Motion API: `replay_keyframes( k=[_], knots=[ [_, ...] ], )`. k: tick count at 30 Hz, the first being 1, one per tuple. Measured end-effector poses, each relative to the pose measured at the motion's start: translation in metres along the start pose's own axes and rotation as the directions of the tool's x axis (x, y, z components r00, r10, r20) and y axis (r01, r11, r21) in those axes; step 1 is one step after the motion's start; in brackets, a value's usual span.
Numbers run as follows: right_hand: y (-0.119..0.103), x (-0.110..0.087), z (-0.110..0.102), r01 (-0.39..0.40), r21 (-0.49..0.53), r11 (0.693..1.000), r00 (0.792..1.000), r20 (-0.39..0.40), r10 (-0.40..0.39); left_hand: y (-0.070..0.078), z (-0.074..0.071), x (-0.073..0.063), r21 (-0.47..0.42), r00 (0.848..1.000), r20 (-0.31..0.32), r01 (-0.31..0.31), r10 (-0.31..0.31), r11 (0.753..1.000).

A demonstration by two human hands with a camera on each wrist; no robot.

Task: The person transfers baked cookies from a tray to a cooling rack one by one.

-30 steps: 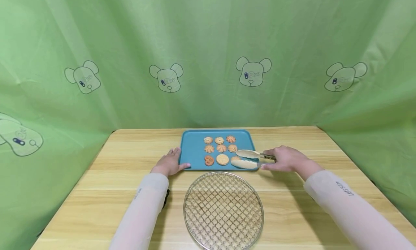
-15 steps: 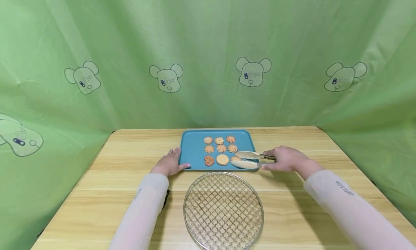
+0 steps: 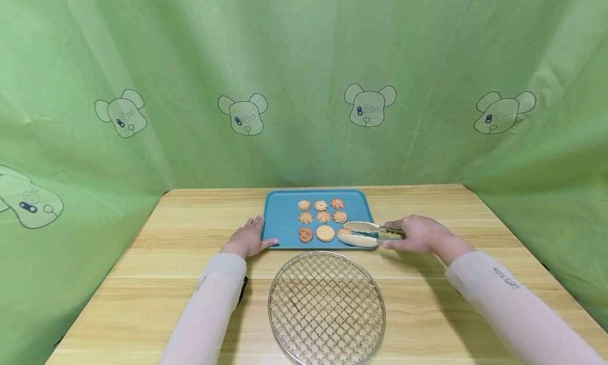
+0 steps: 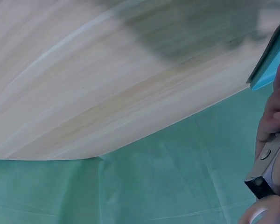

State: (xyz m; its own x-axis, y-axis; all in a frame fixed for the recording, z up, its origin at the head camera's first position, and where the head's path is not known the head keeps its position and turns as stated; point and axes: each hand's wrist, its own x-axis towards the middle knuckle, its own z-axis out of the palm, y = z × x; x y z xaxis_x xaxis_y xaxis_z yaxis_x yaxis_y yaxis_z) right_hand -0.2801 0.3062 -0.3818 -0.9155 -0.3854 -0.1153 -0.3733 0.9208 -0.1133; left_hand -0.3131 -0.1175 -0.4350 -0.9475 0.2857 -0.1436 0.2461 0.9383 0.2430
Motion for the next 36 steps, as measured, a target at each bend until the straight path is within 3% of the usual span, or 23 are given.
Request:
replay_keyframes(
  k=[21, 29, 36],
  knots=[
    [-0.001, -0.012, -0.003, 0.025, 0.061, 0.998, 0.995, -0.099, -0.019, -0.003, -0.002, -0.001, -0.02, 1.0, -0.002, 0.003, -0.003, 1.0],
    [-0.01, -0.018, -0.004, 0.106, 0.059, 0.993, 0.983, -0.155, -0.096, -0.002, -0.001, 0.002, -0.017, 1.0, 0.014, 0.016, -0.016, 1.0],
    [-0.02, -0.028, 0.0, 0.175, 0.061, 0.983, 0.976, -0.145, -0.165, -0.001, -0.001, 0.0, -0.025, 1.0, 0.012, 0.0, 0.0, 1.0]
  ],
)
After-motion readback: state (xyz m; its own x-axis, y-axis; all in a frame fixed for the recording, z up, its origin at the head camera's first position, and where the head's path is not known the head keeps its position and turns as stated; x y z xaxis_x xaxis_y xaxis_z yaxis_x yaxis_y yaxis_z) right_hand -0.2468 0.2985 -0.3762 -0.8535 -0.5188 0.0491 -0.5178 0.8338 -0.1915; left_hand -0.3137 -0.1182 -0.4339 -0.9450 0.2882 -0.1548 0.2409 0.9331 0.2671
